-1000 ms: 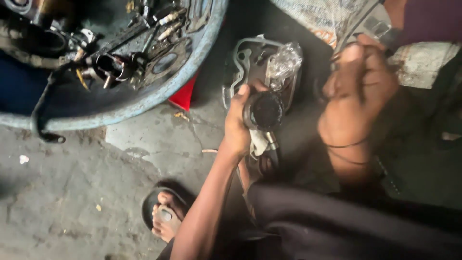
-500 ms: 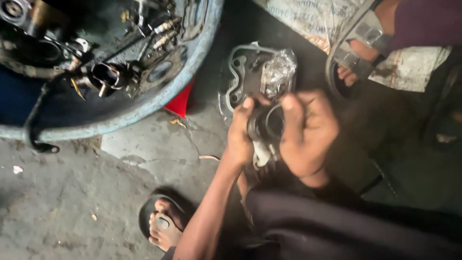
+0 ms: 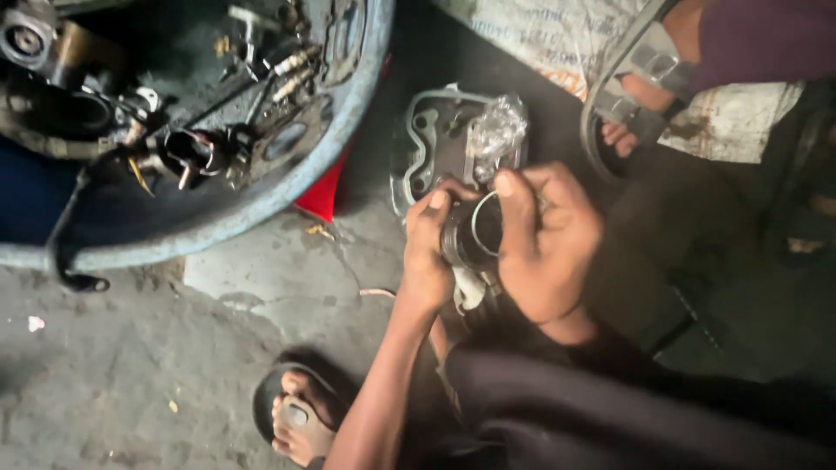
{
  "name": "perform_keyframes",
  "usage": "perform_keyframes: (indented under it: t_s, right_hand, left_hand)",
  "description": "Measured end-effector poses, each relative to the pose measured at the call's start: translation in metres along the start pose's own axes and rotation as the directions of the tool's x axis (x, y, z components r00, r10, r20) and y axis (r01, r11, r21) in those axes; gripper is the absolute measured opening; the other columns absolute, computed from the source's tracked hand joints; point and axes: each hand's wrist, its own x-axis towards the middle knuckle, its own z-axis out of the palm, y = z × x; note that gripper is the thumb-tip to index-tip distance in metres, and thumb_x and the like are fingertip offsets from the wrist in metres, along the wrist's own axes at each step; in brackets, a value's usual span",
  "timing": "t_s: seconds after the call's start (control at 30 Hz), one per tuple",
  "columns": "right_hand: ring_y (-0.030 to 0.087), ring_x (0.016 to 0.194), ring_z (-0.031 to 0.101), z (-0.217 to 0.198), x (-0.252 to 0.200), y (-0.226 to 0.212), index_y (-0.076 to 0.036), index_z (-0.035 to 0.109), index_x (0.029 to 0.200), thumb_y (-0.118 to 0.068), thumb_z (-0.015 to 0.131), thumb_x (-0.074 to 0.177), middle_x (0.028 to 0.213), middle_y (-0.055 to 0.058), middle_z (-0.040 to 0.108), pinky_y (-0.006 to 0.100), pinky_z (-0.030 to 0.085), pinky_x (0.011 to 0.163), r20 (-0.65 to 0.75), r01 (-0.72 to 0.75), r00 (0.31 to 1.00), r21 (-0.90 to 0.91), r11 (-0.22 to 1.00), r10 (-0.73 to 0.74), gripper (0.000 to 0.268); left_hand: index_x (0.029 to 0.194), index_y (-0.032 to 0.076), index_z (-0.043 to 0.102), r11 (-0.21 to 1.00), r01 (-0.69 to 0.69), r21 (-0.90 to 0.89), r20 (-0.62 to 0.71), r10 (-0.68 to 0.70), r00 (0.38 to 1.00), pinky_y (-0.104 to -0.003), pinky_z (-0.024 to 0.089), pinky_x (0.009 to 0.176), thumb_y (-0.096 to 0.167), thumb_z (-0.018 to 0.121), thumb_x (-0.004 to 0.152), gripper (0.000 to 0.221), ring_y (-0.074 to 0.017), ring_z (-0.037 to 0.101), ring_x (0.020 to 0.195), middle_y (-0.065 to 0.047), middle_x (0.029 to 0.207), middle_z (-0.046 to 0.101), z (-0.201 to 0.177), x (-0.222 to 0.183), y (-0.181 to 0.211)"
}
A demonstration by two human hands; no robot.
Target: The recorder is cleaning and inspecting a motorcycle engine piston and rings.
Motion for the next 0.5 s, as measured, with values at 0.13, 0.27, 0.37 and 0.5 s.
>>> perform_keyframes:
  t_s: [0.13, 0.27, 0.37, 0.5]
  right_hand:
    - [0.004, 0.072, 0.048, 0.000, -0.002, 0.001, 0.001, 0.058, 0.100, -0.006, 0.062, 0.113, 0.080, -0.001, 0.056, 0.022, 0.041, 0.066, 0.016, -0.072, 0.997, 0.058, 0.996, 0.071, 0.016]
    - [0.006, 0.075, 0.051, 0.001, 0.009, 0.000, 0.001, 0.059, 0.097, -0.008, 0.062, 0.112, 0.082, 0.001, 0.059, 0.023, 0.043, 0.068, 0.019, -0.009, 1.000, -0.023, 1.000, 0.010, 0.018]
    - [0.007, 0.075, 0.052, -0.004, 0.000, 0.004, 0.002, 0.058, 0.094, -0.009, 0.061, 0.114, 0.082, 0.002, 0.059, 0.023, 0.045, 0.068, 0.044, -0.039, 0.998, -0.073, 0.997, 0.043, 0.023]
    - [0.008, 0.078, 0.053, 0.001, 0.002, 0.000, 0.003, 0.058, 0.096, -0.009, 0.060, 0.114, 0.085, 0.003, 0.060, 0.023, 0.046, 0.071, 0.029, 0.055, 0.998, -0.045, 0.997, -0.054, 0.022]
  left_hand:
    - [0.110, -0.002, 0.064, 0.985, -0.099, 0.145, -0.083, 0.111, 0.990, -0.029, 0.051, 0.089, 0.042, 0.046, 0.109, 0.048, -0.0158, 0.062, 0.098, -0.011, 0.105, 0.067, 0.003, -0.004, 0.005]
    - [0.106, -0.001, 0.064, 0.999, -0.005, -0.040, -0.045, 0.003, 0.999, -0.031, 0.054, 0.074, 0.043, 0.044, 0.105, 0.048, -0.0188, 0.066, 0.083, -0.012, 0.098, 0.069, 0.001, 0.005, 0.013]
    - [0.107, -0.001, 0.064, 0.993, -0.068, 0.099, -0.071, 0.075, 0.995, -0.030, 0.051, 0.082, 0.045, 0.043, 0.108, 0.050, -0.0184, 0.065, 0.090, -0.013, 0.100, 0.069, 0.007, -0.007, 0.008]
    - [0.105, -0.002, 0.066, 0.999, 0.035, -0.015, -0.076, -0.036, 0.996, -0.034, 0.050, 0.069, 0.045, 0.045, 0.105, 0.051, -0.0211, 0.064, 0.077, -0.012, 0.091, 0.069, 0.001, 0.000, 0.007]
